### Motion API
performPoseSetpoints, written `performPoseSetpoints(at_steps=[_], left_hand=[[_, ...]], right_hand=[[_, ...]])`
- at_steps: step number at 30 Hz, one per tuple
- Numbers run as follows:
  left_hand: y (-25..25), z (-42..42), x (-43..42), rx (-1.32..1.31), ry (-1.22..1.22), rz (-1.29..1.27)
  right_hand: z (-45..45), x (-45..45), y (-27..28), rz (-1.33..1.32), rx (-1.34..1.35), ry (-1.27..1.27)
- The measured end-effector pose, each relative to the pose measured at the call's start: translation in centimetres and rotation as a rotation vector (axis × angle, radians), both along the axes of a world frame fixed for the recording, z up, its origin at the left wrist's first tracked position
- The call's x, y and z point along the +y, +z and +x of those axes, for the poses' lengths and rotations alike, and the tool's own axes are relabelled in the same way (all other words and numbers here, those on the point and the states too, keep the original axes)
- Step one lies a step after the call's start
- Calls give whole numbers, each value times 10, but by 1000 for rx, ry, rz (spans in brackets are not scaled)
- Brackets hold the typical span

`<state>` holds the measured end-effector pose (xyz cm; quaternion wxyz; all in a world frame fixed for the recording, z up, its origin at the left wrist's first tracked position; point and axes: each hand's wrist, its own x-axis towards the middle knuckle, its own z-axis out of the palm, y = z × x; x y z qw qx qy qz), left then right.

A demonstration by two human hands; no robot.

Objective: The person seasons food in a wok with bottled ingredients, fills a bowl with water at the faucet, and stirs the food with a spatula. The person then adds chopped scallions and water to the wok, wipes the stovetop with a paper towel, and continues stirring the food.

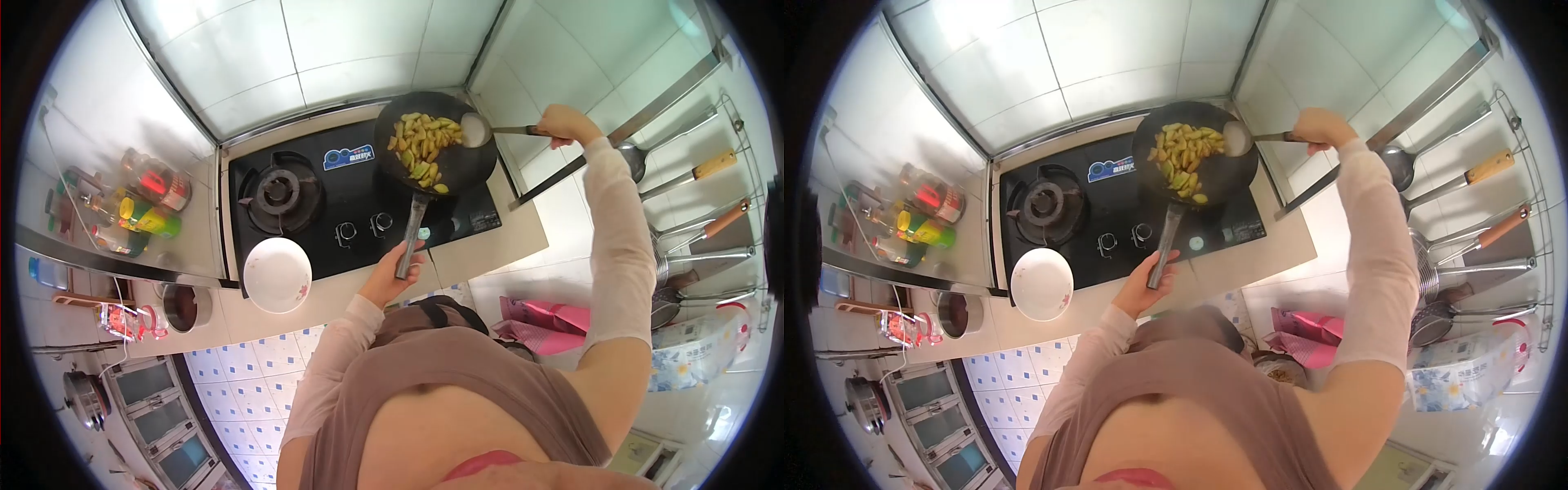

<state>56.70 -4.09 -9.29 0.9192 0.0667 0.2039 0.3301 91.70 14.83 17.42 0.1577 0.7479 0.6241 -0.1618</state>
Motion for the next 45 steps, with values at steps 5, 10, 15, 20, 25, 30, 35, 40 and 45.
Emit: performPoseSetpoints(at_steps=[5, 10, 15, 20, 25, 30, 35, 40, 45], left_hand=[[4, 4, 5, -7, 21, -85], [9, 7, 5, 153, 51, -44], [13, 8, 4, 241, 58, -29], [16, 8, 2, 272, 75, -10], [16, 8, 3, 254, 79, -29], [15, 7, 3, 244, 78, -31], [12, 9, 3, 245, 74, -18], [12, 8, 3, 275, 72, -16], [13, 9, 1, 269, 91, -10]], right_hand=[[-15, 40, -42, -43, 472, -193], [-38, 37, -41, 44, 472, 68], [-54, 9, -42, 227, 340, 437], [-45, -45, -36, 324, 340, 676], [-50, -117, 17, 459, 8, 730], [-64, -162, 49, 406, -51, 650], [-81, -145, -35, 434, -71, 555], [-88, -120, -38, 611, -23, 514], [-106, -136, 10, 454, 3, 600]])
